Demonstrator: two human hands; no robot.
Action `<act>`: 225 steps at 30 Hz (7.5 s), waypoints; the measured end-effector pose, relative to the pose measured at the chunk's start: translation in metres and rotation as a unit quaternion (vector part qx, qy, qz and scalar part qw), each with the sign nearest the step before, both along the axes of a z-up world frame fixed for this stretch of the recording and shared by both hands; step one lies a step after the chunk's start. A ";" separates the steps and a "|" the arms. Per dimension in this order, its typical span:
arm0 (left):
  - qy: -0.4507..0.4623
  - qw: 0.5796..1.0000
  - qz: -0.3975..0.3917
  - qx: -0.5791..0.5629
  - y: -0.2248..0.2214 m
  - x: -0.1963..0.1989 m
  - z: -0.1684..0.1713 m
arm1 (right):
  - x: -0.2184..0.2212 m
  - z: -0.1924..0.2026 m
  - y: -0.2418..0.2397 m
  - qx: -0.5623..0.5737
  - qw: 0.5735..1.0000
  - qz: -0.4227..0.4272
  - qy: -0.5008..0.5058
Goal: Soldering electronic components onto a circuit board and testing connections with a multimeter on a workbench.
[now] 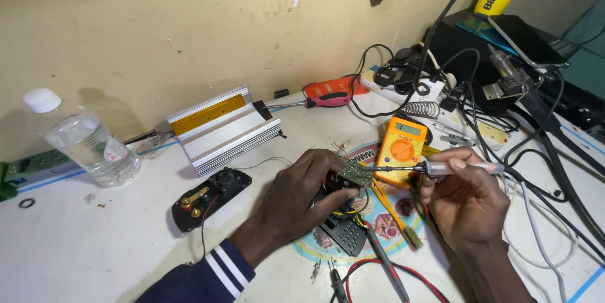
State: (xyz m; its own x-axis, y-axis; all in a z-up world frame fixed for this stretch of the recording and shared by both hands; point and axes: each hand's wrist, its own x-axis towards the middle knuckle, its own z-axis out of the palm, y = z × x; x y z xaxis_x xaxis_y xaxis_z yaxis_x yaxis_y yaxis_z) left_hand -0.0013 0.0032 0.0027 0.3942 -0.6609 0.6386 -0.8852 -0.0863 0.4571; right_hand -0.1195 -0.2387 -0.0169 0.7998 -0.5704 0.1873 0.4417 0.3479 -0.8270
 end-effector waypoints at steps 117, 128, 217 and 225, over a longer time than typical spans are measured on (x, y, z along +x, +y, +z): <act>0.285 0.902 0.243 0.215 -0.020 -0.032 0.002 | -0.016 0.030 -0.043 -0.183 0.899 -0.093 0.387; 0.343 0.884 0.267 0.171 -0.021 -0.034 0.016 | -0.001 0.011 -0.070 -0.132 0.979 -0.099 0.122; 0.499 0.857 -0.042 -0.125 0.006 0.009 -0.003 | 0.032 0.008 0.069 -0.227 0.973 -0.011 0.048; 0.482 0.866 -0.030 -0.130 0.004 0.003 0.006 | 0.021 0.020 0.078 -0.473 0.875 -0.092 0.058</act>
